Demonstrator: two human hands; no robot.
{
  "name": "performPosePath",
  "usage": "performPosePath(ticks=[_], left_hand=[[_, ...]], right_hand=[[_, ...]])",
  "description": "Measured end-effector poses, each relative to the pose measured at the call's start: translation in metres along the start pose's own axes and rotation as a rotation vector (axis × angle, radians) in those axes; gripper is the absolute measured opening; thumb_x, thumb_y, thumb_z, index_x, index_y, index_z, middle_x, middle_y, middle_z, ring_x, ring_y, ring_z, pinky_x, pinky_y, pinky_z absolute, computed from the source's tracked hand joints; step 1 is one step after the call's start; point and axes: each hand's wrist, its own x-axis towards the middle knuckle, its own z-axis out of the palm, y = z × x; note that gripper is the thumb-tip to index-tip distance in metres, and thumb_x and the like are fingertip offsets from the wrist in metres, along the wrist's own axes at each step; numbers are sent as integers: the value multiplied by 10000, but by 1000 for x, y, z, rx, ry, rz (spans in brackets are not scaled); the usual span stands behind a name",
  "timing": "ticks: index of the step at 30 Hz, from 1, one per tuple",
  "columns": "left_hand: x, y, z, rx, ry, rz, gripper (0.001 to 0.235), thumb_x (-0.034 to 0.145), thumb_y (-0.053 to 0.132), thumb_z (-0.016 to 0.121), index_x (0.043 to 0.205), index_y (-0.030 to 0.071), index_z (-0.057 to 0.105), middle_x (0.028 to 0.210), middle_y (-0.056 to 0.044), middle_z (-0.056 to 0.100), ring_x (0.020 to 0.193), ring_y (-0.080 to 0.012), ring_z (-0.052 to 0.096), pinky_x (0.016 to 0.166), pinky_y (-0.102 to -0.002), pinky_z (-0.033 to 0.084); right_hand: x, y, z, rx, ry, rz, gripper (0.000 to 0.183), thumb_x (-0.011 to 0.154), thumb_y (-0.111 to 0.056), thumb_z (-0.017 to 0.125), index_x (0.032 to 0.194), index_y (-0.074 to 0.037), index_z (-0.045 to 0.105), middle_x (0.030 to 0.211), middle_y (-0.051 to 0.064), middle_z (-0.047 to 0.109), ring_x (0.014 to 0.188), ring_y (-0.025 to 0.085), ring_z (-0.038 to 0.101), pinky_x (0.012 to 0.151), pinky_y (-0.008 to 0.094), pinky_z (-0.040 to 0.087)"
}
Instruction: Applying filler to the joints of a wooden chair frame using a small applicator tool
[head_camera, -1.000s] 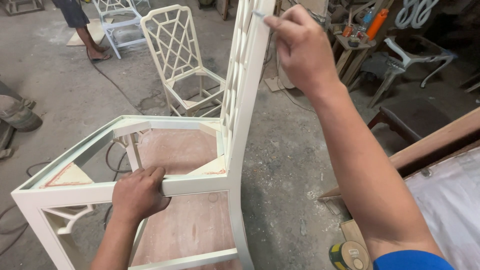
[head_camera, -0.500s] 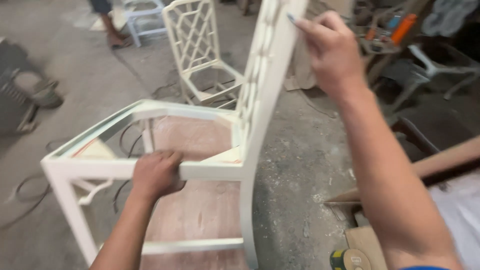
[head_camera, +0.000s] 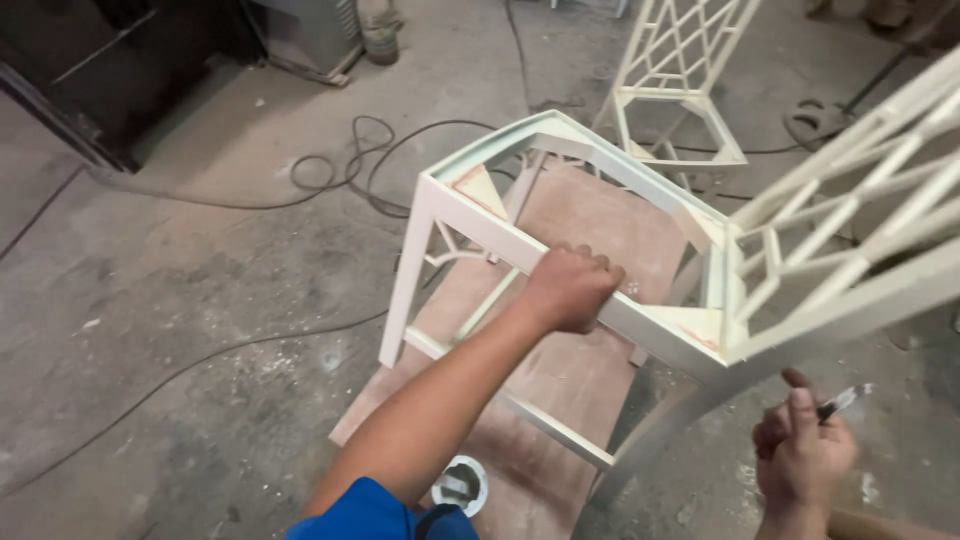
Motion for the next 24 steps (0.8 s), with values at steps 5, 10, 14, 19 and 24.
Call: performPosePath(ticks=[5, 10, 14, 19, 24], left_hand=[[-60, 16, 12, -38, -58, 6, 88, 794, 102, 697, 873, 140, 708, 822, -61, 744, 783, -331, 733, 618, -493, 578], [-138, 30, 33, -17, -117, 21, 588, 550, 503, 954, 953, 185, 669, 873, -29, 751, 771, -298, 724, 670, -466, 504], [-192, 39, 57, -118, -198, 80, 631, 516, 476, 977, 946, 128, 673, 894, -72, 758, 769, -315, 732, 620, -471, 527], [-239, 52, 83, -80, 33, 18, 159, 628, 158, 758, 756, 161, 665, 712, -52, 667, 597, -295, 634, 602, -437, 485], [-256, 57, 89, -81, -76, 7, 444, 595, 471, 880, 855, 165, 692, 785, -75, 701, 668, -311, 676, 659, -441, 505]], right_hand=[[-65, 55, 20, 122, 42, 172, 192, 1066, -377, 610, 978, -283, 467, 617, -52, 414, 483, 41, 408, 360, 223, 201], [-152, 50, 58, 17, 356, 311, 231, 990, -21, 511, 807, -131, 424, 602, 48, 391, 487, 91, 348, 395, 279, 160], [-204, 70, 59, 24, 460, 384, 383, 1067, -121, 598, 761, -140, 370, 578, 33, 318, 474, 93, 303, 401, 277, 158], [-250, 91, 53, -8, 393, 407, 412, 1119, -314, 554, 768, -157, 404, 621, 27, 358, 520, 88, 243, 463, 287, 122], [-265, 107, 41, 12, 387, 444, 292, 1124, -173, 524, 846, -169, 432, 696, 39, 483, 543, 79, 286, 455, 270, 141]])
